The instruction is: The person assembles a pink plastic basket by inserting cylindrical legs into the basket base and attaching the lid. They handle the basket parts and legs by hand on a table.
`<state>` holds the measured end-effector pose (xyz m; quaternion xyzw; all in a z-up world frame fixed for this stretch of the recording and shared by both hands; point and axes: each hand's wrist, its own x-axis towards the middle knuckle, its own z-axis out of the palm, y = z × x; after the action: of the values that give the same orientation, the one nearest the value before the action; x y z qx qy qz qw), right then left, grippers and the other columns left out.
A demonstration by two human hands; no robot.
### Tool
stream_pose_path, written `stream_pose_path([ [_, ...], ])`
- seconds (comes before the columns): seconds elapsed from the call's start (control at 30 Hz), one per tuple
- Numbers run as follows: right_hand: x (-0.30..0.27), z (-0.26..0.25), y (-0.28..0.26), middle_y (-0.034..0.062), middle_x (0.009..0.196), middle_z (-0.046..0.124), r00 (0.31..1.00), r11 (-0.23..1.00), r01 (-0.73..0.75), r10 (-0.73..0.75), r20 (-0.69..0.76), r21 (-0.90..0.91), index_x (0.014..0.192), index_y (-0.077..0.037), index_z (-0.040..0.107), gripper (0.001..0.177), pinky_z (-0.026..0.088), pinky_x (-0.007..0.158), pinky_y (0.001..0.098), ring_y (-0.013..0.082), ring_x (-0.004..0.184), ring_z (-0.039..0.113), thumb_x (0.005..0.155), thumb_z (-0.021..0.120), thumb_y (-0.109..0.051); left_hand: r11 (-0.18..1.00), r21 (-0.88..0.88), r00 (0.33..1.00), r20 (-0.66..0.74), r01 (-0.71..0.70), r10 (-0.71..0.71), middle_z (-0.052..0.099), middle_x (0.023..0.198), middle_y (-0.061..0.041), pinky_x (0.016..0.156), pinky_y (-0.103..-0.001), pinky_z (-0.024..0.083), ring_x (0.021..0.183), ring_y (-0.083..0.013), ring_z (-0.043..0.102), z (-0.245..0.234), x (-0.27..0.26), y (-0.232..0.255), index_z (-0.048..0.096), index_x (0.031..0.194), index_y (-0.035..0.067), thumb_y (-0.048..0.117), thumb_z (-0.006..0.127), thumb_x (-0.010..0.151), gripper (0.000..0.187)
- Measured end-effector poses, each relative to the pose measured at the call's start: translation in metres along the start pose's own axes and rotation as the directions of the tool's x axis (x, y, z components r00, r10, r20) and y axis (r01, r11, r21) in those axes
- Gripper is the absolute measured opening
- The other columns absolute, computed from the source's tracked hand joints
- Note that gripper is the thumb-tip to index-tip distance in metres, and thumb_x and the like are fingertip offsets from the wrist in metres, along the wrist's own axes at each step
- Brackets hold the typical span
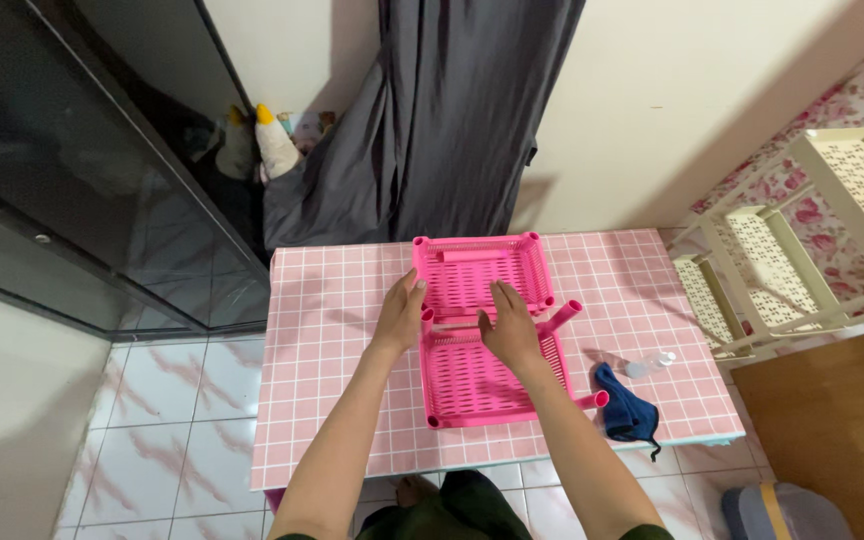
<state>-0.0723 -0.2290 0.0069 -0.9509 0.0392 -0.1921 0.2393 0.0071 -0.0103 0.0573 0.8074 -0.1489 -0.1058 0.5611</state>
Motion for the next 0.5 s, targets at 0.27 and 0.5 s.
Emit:
stream_pose_path([
  [0.27, 0.031, -0.010, 0.013, 0.0291, 0.140, 0.056, 0.999, 1.000, 0.002, -0.001, -0.054, 0.019, 0.139, 0.007, 0.053, 0.057, 0.046, 0.108, 0.0477, 0.0449, 0.130, 0.053, 0.089, 0.070, -0.016, 0.988, -0.132, 0.990, 0.123, 0.082, -0.066, 0.061, 0.144, -0.020, 0.117, -0.041, 0.036, 0.139, -0.0348, 0.052, 0.004, 0.031, 0.014, 0.055, 0.146, 0.008, 0.061, 0.030, 0.100, 0.074],
  [0.5, 0.072, 0.025, 0.056, 0.0304, 0.140, 0.056, 0.990, 0.989, -0.138, 0.138, 0.017, 0.046, 0.139, 0.007, 0.052, 0.058, 0.046, 0.108, 0.0464, 0.0458, 0.129, 0.054, 0.088, 0.069, -0.016, 0.906, -0.186, 0.906, 0.270, 0.381, -0.325, 0.063, 0.142, -0.019, 0.116, -0.042, 0.037, 0.136, -0.0331, 0.057, 0.027, 0.097, -0.024, 0.063, 0.137, 0.004, 0.062, 0.033, 0.101, 0.074],
])
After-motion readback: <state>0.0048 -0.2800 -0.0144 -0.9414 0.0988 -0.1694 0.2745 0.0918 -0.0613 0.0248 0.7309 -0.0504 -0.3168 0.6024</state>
